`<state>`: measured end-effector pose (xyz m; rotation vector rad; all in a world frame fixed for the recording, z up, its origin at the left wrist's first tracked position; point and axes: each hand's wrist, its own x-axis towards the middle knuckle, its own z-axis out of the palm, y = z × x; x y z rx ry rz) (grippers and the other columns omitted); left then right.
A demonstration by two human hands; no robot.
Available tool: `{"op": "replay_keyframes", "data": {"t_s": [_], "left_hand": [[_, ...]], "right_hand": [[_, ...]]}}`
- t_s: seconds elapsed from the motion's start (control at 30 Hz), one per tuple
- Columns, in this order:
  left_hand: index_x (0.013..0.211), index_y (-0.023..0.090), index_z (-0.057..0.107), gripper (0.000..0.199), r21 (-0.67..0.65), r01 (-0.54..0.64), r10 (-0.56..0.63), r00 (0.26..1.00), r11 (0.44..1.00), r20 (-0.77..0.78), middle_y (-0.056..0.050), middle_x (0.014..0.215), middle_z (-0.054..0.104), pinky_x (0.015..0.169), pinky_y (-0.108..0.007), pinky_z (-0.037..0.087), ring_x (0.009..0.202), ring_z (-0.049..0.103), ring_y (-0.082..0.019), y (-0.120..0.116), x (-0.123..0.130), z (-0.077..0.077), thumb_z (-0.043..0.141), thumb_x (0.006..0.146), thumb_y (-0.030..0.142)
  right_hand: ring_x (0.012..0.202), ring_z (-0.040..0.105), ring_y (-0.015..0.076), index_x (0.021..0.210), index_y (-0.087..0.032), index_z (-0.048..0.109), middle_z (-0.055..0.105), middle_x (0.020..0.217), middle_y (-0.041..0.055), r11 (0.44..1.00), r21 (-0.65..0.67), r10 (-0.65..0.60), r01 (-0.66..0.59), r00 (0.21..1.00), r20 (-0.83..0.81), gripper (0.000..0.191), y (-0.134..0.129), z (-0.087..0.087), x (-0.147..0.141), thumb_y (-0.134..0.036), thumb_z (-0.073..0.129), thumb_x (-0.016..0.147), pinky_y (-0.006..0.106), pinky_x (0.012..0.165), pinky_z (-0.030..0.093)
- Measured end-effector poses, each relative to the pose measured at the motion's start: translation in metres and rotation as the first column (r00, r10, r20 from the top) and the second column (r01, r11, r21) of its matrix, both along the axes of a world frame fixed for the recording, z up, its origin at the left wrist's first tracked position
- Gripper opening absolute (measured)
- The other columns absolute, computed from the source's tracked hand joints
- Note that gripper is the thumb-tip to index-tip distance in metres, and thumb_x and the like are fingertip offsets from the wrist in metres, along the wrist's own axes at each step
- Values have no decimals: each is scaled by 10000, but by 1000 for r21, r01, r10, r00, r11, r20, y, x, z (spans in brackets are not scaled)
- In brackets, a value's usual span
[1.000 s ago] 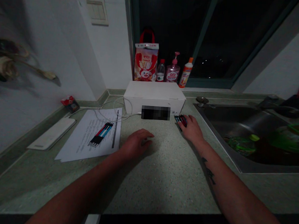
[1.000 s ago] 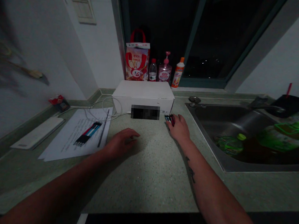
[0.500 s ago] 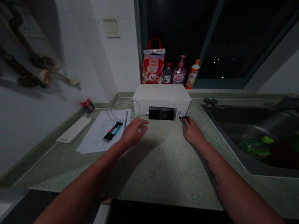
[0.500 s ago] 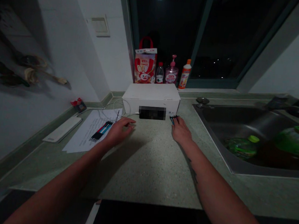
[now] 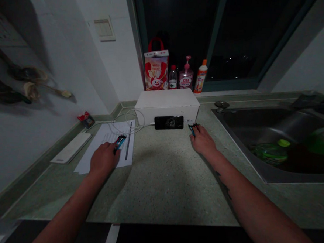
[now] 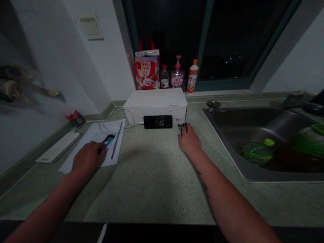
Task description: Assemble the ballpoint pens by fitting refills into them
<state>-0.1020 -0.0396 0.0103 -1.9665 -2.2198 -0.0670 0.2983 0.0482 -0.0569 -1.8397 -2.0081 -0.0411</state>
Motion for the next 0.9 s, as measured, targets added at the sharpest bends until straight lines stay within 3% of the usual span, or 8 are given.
{"op": "replay_keyframes", "data": {"t_s": [0.43, 0.53, 0.63, 0.7, 0.8, 0.9], "left_hand": [[1050, 143, 700, 339, -39, -34, 33, 999, 999, -23, -176, 1057, 671, 808, -399, 526, 1034, 639, -334, 4, 8, -4, 429, 942, 317], [998, 142, 702, 300, -15, 45, -46, 998, 999, -43, -177, 1042, 674, 877, -406, 510, 1050, 634, -333, 2, 13, -5, 453, 938, 298], [999, 154, 691, 251, -8, 141, -140, 987, 990, 80, -151, 1009, 699, 878, -393, 498, 996, 656, -311, -2, 32, -1, 485, 946, 287], [1024, 169, 673, 215, -2, 207, -200, 952, 978, 232, -121, 978, 714, 815, -377, 505, 930, 668, -289, -4, 52, 4, 498, 960, 277], [1031, 189, 675, 153, 122, 438, -449, 805, 891, 388, -86, 1011, 724, 848, -350, 505, 952, 666, -248, 4, 84, 9, 546, 956, 227], [1058, 195, 691, 148, 260, 530, -589, 688, 807, 424, -72, 1030, 734, 891, -348, 507, 982, 665, -231, 24, 105, 5, 613, 932, 202]], "right_hand": [[1343, 504, 343, 1307, -130, 650, 537, 1458, 177, 982, 152, 127, -109, 985, -117, 413, -24, 37, -18, -258, 483, 951, 521, 1146, 405], [1300, 545, 322, 1267, -171, 682, 602, 1385, 153, 955, 188, 261, -230, 951, -167, 374, -30, 44, -28, -278, 453, 992, 525, 1121, 425], [1233, 596, 287, 1288, -226, 670, 665, 1295, 120, 896, 169, 441, -411, 866, -233, 355, -43, 47, -46, -285, 450, 1016, 507, 1073, 463], [1280, 569, 268, 1354, -282, 616, 641, 1355, 87, 836, 162, 548, -524, 791, -272, 369, -52, 48, -62, -284, 513, 1000, 499, 1087, 452], [1294, 555, 256, 1350, -289, 612, 630, 1374, 86, 741, 142, 666, -656, 692, -278, 378, -57, 52, -81, -290, 587, 972, 470, 1089, 439], [1030, 667, 252, 1115, -257, 731, 729, 1079, 78, 787, 41, 597, -616, 743, -303, 227, -43, 59, -83, -265, 545, 985, 426, 940, 495]]}}
